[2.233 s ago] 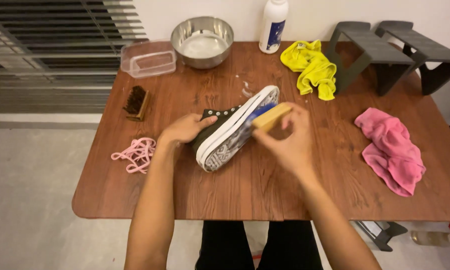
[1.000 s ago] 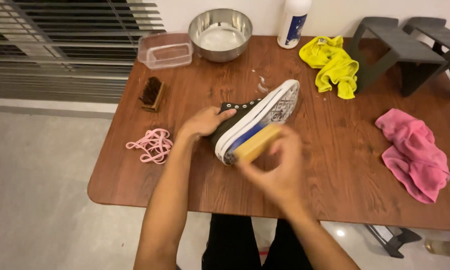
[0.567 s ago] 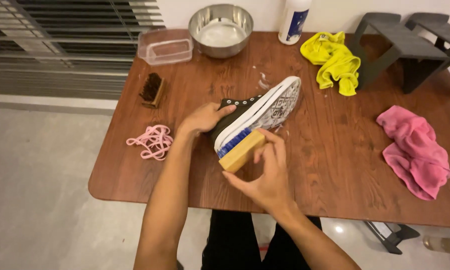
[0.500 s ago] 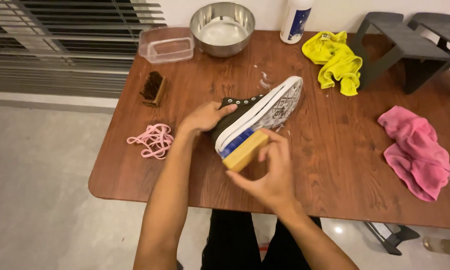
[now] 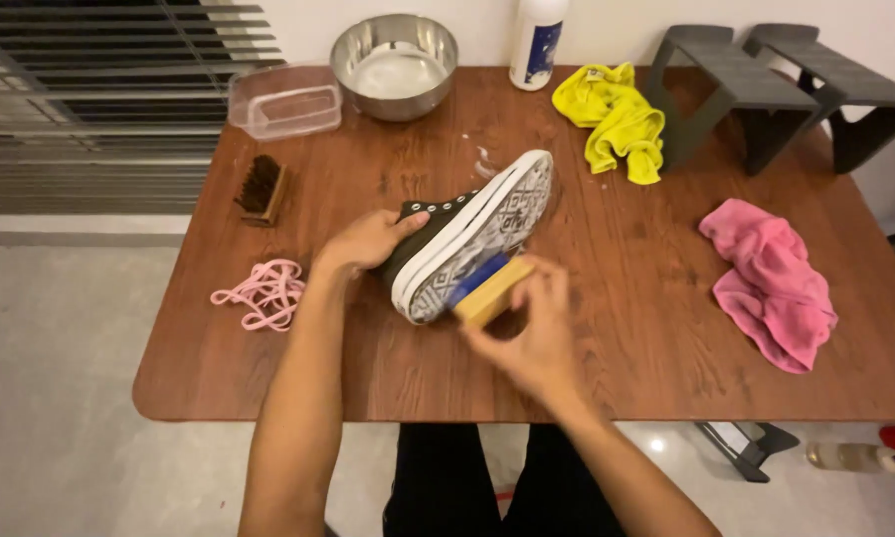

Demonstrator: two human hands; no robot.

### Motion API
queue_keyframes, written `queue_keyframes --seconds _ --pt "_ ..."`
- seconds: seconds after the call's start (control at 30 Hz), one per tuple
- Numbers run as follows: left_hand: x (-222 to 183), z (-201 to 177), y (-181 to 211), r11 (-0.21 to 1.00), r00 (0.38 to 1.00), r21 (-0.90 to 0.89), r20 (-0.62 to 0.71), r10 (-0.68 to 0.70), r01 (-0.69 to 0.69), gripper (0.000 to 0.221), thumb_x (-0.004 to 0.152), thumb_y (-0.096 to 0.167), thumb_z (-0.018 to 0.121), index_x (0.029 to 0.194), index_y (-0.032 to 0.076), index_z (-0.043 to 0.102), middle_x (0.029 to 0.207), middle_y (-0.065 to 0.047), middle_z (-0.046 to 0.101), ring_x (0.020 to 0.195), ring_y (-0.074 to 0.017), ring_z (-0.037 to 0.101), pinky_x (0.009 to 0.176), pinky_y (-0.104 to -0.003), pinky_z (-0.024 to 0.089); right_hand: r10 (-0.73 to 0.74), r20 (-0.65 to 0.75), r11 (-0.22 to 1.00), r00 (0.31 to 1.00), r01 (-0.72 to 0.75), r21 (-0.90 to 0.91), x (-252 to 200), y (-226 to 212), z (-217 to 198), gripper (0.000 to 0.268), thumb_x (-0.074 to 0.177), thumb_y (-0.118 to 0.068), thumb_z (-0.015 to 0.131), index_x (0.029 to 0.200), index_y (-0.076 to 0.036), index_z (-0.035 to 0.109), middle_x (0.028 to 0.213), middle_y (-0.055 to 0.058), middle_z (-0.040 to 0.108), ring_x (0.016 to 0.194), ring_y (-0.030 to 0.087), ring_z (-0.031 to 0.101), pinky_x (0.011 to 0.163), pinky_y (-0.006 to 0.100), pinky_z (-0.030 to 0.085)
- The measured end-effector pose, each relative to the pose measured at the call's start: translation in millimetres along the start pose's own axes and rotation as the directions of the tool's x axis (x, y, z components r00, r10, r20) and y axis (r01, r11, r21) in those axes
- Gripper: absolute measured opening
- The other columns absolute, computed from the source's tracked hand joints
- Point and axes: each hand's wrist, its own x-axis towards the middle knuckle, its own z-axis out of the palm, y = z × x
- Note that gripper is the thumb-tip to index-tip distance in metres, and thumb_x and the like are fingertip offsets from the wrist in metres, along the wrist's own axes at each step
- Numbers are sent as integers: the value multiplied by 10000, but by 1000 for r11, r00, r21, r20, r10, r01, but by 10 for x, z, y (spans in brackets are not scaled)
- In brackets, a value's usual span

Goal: Scrubbing the white rubber foxing of a black high-top sneaker using a small brush and cleaning solution on a workbench.

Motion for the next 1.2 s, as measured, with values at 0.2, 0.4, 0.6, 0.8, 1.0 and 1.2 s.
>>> queue_keyframes --seconds 0.2,0.4,0.6,0.8,1.0,1.2 --pt "26 30 -12 998 1000 -65 7 -24 25 511 913 553 630 950 62 767 714 -95 583 712 -247 623 541 -323 488 -10 136 995 991 -3 96 -62 -139 44 661 534 -251 966 836 -107 396 1409 234 454 1243 526 548 1048 574 441" --pt "127 105 -77 989 999 -144 2 -34 34 483 908 512 669 958 40 760 688 -93 582 655 -232 613 479 -302 477 -74 49 997 996 75 -19 193 -83 -137 620 552 -263 963 831 -121 429 1397 161 458 1249 437 571 1066 509 452" --pt "45 22 -48 997 998 -50 0 -59 59 515 896 576 658 982 82 779 681 -102 575 637 -225 596 450 -319 445 -43 105 999 994 40 31 364 181 -203 646 547 -295 969 845 -119 423 1363 175 468 1210 468 583 1041 523 489" --pt "84 51 -67 995 998 -76 2 -63 63 509 901 558 651 1006 76 775 699 -104 594 657 -223 600 448 -300 439 -44 -114 998 992 39 -44 907 796 -715 623 664 -245 957 915 -96 407 1425 219 398 1281 453 538 1063 421 494" --pt "-2 -15 16 999 1000 -47 20 -22 23 469 907 532 653 891 77 764 623 -86 557 608 -222 591 448 -299 427 52 -33 977 998 -44 210 1411 983 -893 717 732 -121 963 1079 -76 338 1458 210 375 1170 386 596 1016 315 550" --pt "-10 -26 44 999 999 -39 42 -19 21 458 907 525 654 844 82 753 605 -65 561 596 -209 591 454 -292 445 185 -48 932 982 -160 325 1787 1681 -757 662 887 -209 915 1171 -157 320 1390 144 453 1102 288 630 949 284 588"
